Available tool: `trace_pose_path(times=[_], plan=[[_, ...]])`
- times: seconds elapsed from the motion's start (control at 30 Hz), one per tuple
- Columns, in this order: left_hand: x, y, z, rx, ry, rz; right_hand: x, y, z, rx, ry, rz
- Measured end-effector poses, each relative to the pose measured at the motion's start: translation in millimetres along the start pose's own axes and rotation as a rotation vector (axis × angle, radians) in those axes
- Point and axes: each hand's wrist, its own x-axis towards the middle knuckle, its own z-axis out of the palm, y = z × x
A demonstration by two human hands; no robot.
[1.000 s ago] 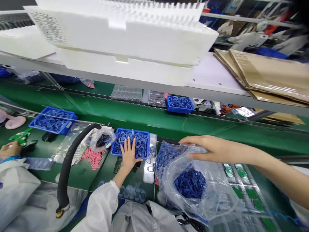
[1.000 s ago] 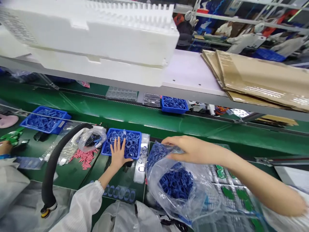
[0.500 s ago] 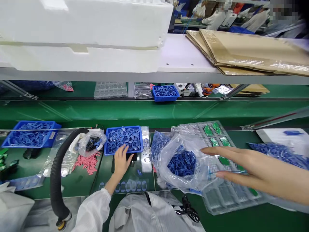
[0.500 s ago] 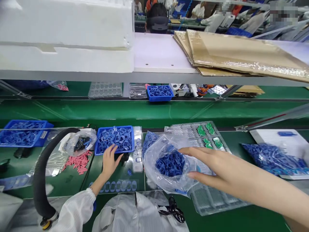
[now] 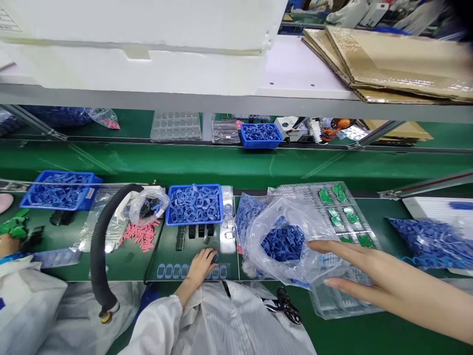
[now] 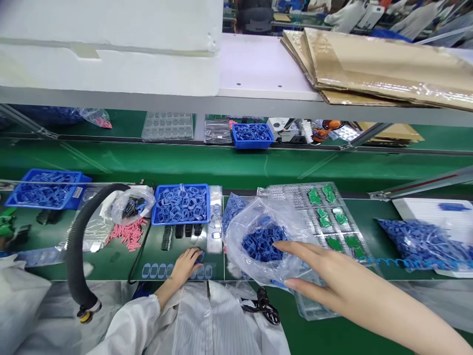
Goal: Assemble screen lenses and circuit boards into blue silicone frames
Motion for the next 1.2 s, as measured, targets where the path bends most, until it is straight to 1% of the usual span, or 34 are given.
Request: trace_pose_path(times=[0.07, 0.13, 0.23, 0.33, 0.4, 0.47, 0.53, 0.6, 0.67, 0.7, 0.73, 0.8, 0.87, 0.9, 0.93, 1.0, 1.03, 1.1, 1.2], plan=[[-2, -4, 2.3, -0.01, 0.005, -0.012, 2, 0, 3, 0.001, -0.011, 0.006], [-1, -5, 4.8, -0.015, 0.023, -0.033, 3, -1, 5, 0.0, -0.019, 0.012], [1, 3, 6.5, -0.022, 0.058, -0.057, 5, -2, 7, 0.002, -0.021, 0.007], [5, 15, 0.2, -0.052, 0.089, -0.049, 6, -2, 10, 0.021, 0.004, -0.019], [12, 21, -11.7, -0.084, 0.133, -0.046, 6, 0, 13, 0.039, 0.028, -0.034], [25, 22, -29.8, -0.114, 0.207, -0.069, 5, 0, 17, 0.054, 0.048, -0.041], [45, 18, -51.7, -0.14, 0.297, -0.119, 3, -4, 23, 0.072, 0.044, -0.034], [67, 12, -72.7, -0.172, 0.366, -0.157, -2, -9, 32, 0.1, 0.014, -0.027], [84, 11, -89.2, -0.219, 0.403, -0.162, -8, -11, 43, 0.147, 0.009, -0.008], [90, 14, -95.1, -0.248, 0.411, -0.156, -11, -9, 49, 0.178, 0.045, 0.018], [93, 19, -99.6, -0.283, 0.412, -0.147, -13, -5, 56, 0.204, 0.118, 0.06], [93, 39, -105.2, -0.365, 0.394, -0.131, -14, 11, 71, 0.212, 0.374, 0.205], [88, 65, -109.4, -0.452, 0.344, -0.112, -8, 34, 87, 0.167, 0.645, 0.387], [86, 79, -112.0, -0.489, 0.31, -0.099, -3, 47, 95, 0.156, 0.721, 0.473], [84, 93, -115.6, -0.518, 0.273, -0.087, 3, 60, 102, 0.173, 0.745, 0.533], [83, 117, -125.5, -0.551, 0.203, -0.066, 15, 83, 113, 0.274, 0.696, 0.601], [84, 128, -131.7, -0.555, 0.175, -0.06, 20, 92, 115, 0.326, 0.667, 0.605], [83, 148, -145.0, -0.541, 0.141, -0.055, 25, 105, 115, 0.419, 0.632, 0.576], [79, 174, -162.6, -0.469, 0.165, -0.068, 23, 115, 98, 0.542, 0.629, 0.45]])
